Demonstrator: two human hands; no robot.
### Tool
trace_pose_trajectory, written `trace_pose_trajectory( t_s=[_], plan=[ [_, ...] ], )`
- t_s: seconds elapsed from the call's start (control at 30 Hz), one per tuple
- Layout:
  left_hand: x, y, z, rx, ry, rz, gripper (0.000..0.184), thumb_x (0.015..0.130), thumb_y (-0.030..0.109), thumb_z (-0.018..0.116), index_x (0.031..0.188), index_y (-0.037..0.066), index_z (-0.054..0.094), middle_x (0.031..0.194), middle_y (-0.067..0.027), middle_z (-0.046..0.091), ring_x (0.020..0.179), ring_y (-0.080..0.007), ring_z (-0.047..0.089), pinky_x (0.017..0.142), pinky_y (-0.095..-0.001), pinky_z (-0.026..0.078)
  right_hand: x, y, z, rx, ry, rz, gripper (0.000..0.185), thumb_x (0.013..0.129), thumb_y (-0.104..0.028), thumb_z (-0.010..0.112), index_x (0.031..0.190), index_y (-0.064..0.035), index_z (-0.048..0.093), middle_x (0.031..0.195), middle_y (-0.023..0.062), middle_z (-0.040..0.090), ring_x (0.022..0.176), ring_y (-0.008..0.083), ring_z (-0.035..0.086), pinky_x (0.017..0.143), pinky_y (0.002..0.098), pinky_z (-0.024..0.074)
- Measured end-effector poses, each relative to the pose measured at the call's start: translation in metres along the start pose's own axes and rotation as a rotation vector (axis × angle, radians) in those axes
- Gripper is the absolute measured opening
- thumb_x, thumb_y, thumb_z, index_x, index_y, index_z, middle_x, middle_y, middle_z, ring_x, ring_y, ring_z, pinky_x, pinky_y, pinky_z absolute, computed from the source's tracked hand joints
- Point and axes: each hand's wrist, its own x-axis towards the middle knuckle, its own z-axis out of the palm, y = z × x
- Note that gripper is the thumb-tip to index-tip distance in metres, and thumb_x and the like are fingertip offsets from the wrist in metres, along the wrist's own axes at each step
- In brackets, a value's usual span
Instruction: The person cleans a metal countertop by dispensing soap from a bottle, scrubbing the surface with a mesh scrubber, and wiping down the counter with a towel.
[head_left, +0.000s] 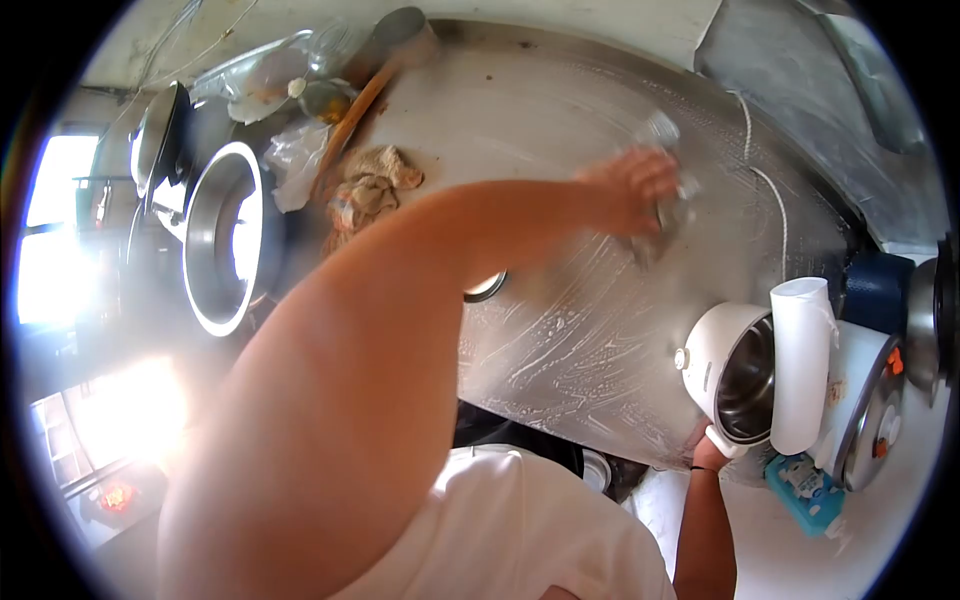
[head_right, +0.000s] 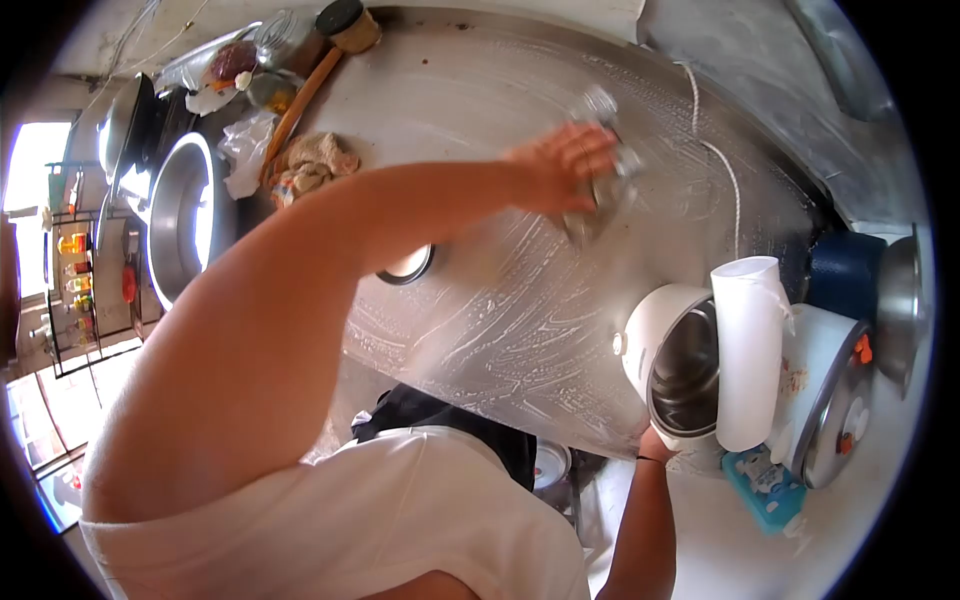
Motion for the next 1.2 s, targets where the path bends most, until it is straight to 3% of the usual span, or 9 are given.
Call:
trace_pose_trajectory(
  t_s=[0.17,0.33,0.67,0.77,0.83,0.9,0.93,1.0,1.2],
  plan=[
    [-0.117,-0.177,0.028,-0.01,0.23,-0.749,0.073,0.097,0.057,0.041,0.154,0.014,0.024,0.162,-0.0125,0.012,0.15,-0.0294,0.006,0.121,-0.0441,0.006,-0.003,0.004,-0.008,-0.017,-0.166,0.113,0.051,0.085,-0.024,0.072,0.129,-0.0023,0.058,0.135,0.0149,0.057,0.123,0.0304,0.053,0.105,0.0389,0.0403],
    [-0.187,-0.178,0.004,0.0,0.041,-1.326,0.074,0.099,0.06,0.027,0.157,0.018,0.01,0.163,-0.0142,0.008,0.15,-0.0332,0.005,0.12,-0.048,0.007,-0.001,0.006,-0.006,0.014,-0.122,-0.033,0.037,0.083,-0.021,0.072,0.114,-0.0016,0.066,0.115,0.0158,0.067,0.107,0.0352,0.061,0.095,0.0424,0.0454],
    [-0.035,0.11,-0.027,-0.021,-0.304,-0.296,0.081,0.098,0.064,0.026,0.157,0.011,0.007,0.163,-0.0123,-0.006,0.149,-0.0325,-0.013,0.12,-0.0498,0.0,0.009,0.003,0.006,0.012,0.042,0.01,0.029,0.079,-0.019,0.066,0.103,-0.0025,0.068,0.105,0.0138,0.069,0.098,0.0328,0.064,0.085,0.041,0.0487],
    [-0.062,0.121,0.005,-0.109,-0.14,-0.232,0.08,0.099,0.063,0.025,0.157,0.01,0.008,0.163,-0.0129,-0.005,0.149,-0.0333,-0.012,0.121,-0.0492,0.001,0.012,-0.003,0.003,0.091,0.033,0.003,0.031,0.079,-0.019,0.067,0.105,-0.0023,0.068,0.106,0.0139,0.068,0.097,0.033,0.063,0.085,0.0411,0.0483],
    [-0.06,0.098,-0.015,-0.067,-0.133,-0.497,0.08,0.098,0.063,0.025,0.156,0.01,0.01,0.163,-0.0132,-0.001,0.15,-0.0339,-0.008,0.121,-0.0489,0.002,0.01,0.001,0.0,0.199,-0.154,0.248,0.065,0.079,-0.025,0.074,0.132,0.0006,0.048,0.134,0.0168,0.054,0.123,0.0318,0.051,0.105,0.0402,0.0374],
    [-0.047,0.03,0.011,0.018,0.115,-0.815,0.079,0.098,0.063,0.024,0.156,0.009,0.013,0.163,-0.0136,0.005,0.15,-0.0346,-0.004,0.121,-0.0491,0.005,0.009,0.003,0.003,0.135,-0.138,0.175,0.062,0.079,-0.025,0.074,0.131,0.0006,0.05,0.133,0.0175,0.054,0.122,0.0325,0.052,0.104,0.0405,0.0377],
    [-0.044,0.014,-0.021,0.331,-0.208,-0.9,0.079,0.099,0.062,0.023,0.156,0.008,0.014,0.163,-0.0143,0.005,0.15,-0.0346,-0.002,0.12,-0.0496,0.007,0.011,0.002,0.003,0.067,-0.113,0.107,0.06,0.079,-0.025,0.073,0.129,0.0005,0.051,0.131,0.0181,0.055,0.122,0.0333,0.052,0.104,0.0409,0.0379],
    [-0.043,-0.036,0.001,0.001,0.131,-1.146,0.079,0.099,0.063,0.019,0.156,0.009,0.011,0.163,-0.0152,0.003,0.15,-0.0355,0.0,0.12,-0.0493,0.005,0.012,0.001,0.004,0.019,-0.021,0.015,0.05,0.079,-0.022,0.071,0.122,-0.0005,0.057,0.126,0.0181,0.058,0.116,0.0355,0.054,0.101,0.0436,0.0402],
    [-0.05,0.095,0.024,0.026,0.15,-0.754,0.078,0.099,0.06,0.026,0.155,0.007,0.016,0.162,-0.0197,0.006,0.15,-0.0382,0.001,0.12,-0.05,0.004,0.021,-0.039,-0.013,0.38,-0.058,0.251,0.045,0.077,-0.013,0.07,0.118,0.0006,0.057,0.118,0.0191,0.06,0.108,0.0377,0.058,0.096,0.0435,0.0435]
  ],
)
